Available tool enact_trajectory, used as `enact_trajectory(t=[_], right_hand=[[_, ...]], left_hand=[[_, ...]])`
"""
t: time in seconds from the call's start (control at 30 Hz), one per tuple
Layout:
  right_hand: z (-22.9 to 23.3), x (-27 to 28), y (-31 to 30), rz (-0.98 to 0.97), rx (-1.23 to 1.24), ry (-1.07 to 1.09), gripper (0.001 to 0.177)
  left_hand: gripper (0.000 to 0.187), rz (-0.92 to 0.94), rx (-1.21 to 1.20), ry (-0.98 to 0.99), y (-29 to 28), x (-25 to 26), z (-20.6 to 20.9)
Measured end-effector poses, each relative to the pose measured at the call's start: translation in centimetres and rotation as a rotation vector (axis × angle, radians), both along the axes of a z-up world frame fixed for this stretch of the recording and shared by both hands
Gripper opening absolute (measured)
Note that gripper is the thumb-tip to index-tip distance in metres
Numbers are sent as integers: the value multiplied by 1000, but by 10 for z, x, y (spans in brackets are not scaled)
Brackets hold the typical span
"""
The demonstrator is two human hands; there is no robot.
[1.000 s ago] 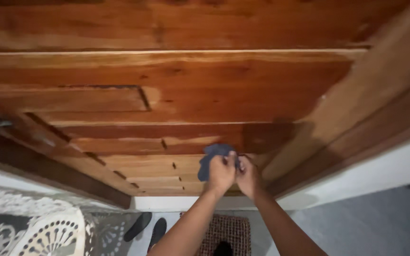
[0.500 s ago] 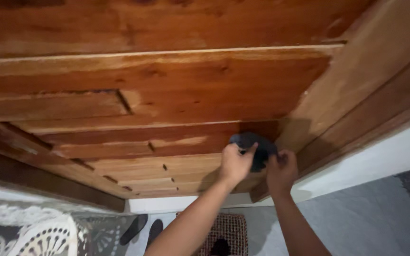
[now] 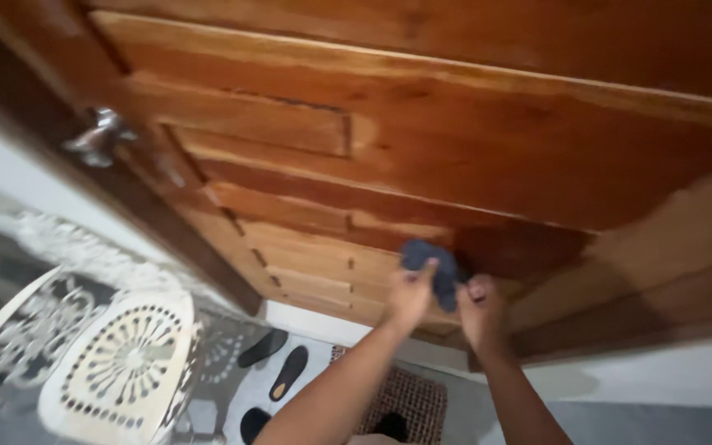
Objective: The person cleans a wooden door by spraying a cleaning solution and wiping the surface with a cloth. They repeatedly spray and wipe different sections of the door, including the handle area and edges.
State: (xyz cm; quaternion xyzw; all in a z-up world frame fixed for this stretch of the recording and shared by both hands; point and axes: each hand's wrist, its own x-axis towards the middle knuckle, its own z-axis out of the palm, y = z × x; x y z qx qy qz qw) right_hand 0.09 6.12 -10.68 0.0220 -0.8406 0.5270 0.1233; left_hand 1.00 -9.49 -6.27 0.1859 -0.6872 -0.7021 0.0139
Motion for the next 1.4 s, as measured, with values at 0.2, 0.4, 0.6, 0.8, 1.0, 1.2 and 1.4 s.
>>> enact_trajectory(t=[0.2, 0.4, 0.6, 0.8, 1.0, 1.2, 1.4], right_hand=[[16, 21, -119, 407, -230, -93, 14], [69, 48, -227, 672, 68, -176, 24], [70, 53, -265, 722, 201, -308, 29], [32, 37, -271, 706, 118, -330, 26], [0, 34, -285, 715, 16, -430, 26], [-3, 43, -291, 686, 188, -497, 22], [-3, 29, -287, 661, 111, -486, 25]], left_hand=[[37, 463, -161, 442, -128, 67, 5], [29, 821, -446, 539, -227, 83, 30], [43, 857, -448, 345, -321, 39, 40], [64, 578, -320, -22, -326, 9, 46], [72, 648, -89, 58, -332, -23, -33], [57, 541, 146, 81, -341, -15, -133], [62, 442, -492, 371, -342, 7, -70]])
